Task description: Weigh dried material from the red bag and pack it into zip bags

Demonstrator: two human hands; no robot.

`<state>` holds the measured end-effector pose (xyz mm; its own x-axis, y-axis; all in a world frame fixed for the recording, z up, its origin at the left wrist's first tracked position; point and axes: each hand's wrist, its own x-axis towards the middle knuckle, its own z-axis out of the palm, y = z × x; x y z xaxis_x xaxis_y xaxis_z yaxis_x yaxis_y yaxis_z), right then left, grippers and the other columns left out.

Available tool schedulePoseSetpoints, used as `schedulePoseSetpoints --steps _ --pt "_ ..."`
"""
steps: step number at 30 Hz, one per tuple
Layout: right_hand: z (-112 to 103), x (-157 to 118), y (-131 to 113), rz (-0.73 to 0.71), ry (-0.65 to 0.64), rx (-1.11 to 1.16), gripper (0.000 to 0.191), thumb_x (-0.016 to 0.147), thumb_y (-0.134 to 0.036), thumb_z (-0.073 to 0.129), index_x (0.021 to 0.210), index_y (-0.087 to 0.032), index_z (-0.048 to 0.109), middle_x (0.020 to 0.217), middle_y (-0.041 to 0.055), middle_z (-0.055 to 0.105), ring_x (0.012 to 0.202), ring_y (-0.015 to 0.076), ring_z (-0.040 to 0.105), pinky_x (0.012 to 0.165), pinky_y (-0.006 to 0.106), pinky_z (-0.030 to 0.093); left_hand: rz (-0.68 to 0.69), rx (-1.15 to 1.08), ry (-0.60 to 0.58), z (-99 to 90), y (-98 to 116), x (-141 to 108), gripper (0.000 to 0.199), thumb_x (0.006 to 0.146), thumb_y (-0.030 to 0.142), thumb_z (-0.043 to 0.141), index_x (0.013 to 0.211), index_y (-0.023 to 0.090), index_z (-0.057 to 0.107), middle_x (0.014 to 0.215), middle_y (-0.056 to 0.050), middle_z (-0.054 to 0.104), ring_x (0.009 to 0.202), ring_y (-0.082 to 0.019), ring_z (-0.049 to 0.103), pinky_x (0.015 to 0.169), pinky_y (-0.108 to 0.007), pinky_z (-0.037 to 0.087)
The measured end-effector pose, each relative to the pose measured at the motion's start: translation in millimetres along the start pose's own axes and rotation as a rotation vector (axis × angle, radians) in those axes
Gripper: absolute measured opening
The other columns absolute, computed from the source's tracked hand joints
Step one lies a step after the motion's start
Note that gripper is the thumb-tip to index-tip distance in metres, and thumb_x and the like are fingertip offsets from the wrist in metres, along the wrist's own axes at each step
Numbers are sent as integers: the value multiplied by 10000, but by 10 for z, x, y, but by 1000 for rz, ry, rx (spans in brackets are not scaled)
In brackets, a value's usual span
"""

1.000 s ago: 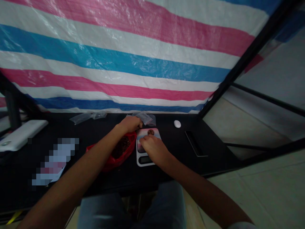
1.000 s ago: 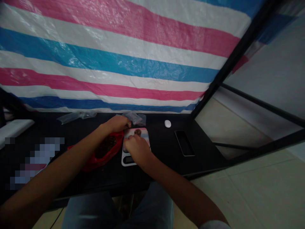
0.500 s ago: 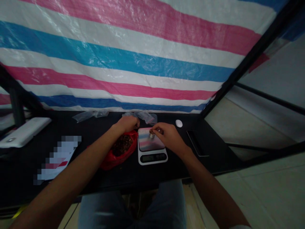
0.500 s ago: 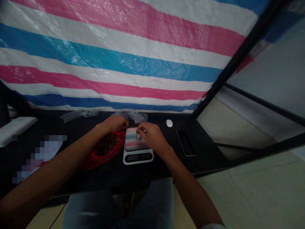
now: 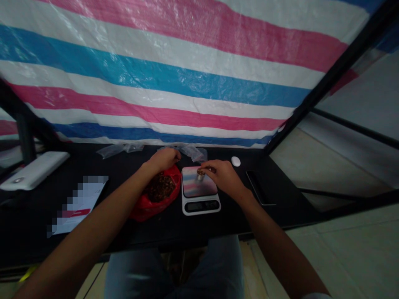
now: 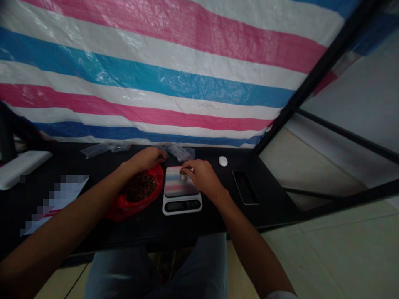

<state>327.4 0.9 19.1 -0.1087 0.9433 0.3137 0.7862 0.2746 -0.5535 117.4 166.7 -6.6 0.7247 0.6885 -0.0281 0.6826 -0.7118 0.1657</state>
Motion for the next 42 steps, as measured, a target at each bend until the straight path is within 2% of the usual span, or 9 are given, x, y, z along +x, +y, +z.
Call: schedulePoseSetpoints --steps 4,10,14,20,25,27,31,37,42 --pt "-26 -14 59 -31 101 51 148 920 -116 691 943 -200 810 1002 66 819 892 193 759 816 289 559 -51 21 18 5 -36 -7 302 971 266 546 1168 245 774 1221 -82 781 1100 -244 726 945 -304 538" --pt "-34 -57 204 -76 241 76 154 887 -112 701 925 -211 813 1000 77 804 920 205 751 820 306 599 55 1 -59 41 -31 -8 224 891 213 638 1036 262 801 1127 -30 810 1056 -233 736 901 -279 538" --pt "-24 -101 251 -37 281 139 138 890 -156 704 918 -220 823 1000 79 800 909 214 754 787 313 621 78 -23 -70 66 -28 -6 224 854 171 649 1000 240 804 1078 -54 816 1001 -235 744 842 -271 535" --pt "61 -159 336 100 275 329 146 873 -247 741 991 -203 815 954 77 822 839 224 778 810 350 641 117 -116 -11 15 59 -45 207 902 177 594 1002 207 772 1041 -57 813 953 -221 744 816 -275 530" --pt "205 -162 442 159 272 460 177 832 -342 791 923 -191 805 921 84 822 845 240 789 817 366 648 275 -561 180 -20 355 -138 152 942 282 622 988 189 733 993 -42 803 911 -193 733 831 -285 545" --pt "262 -161 458 164 276 499 199 818 -372 804 906 -194 803 927 87 822 861 245 790 832 372 650 325 -658 211 -8 488 -184 156 948 297 637 982 180 733 989 -53 798 920 -198 732 843 -300 550" --pt "328 -171 449 156 262 541 199 817 -382 807 905 -204 807 943 82 822 888 243 788 858 372 649 324 -716 234 46 631 -244 144 957 249 626 997 176 743 1023 -65 798 963 -204 733 883 -319 547" --pt "311 -191 471 108 267 528 156 846 -352 785 921 -219 815 954 72 817 897 231 777 869 364 632 284 -751 229 107 634 -265 130 939 186 626 1003 166 737 996 -53 799 934 -191 737 860 -302 541" --pt "250 -197 431 69 244 363 96 858 -277 773 919 -224 824 926 62 819 797 201 744 732 312 590 264 -753 250 96 652 -289 122 925 170 634 978 168 743 976 -45 804 907 -183 739 836 -288 551"
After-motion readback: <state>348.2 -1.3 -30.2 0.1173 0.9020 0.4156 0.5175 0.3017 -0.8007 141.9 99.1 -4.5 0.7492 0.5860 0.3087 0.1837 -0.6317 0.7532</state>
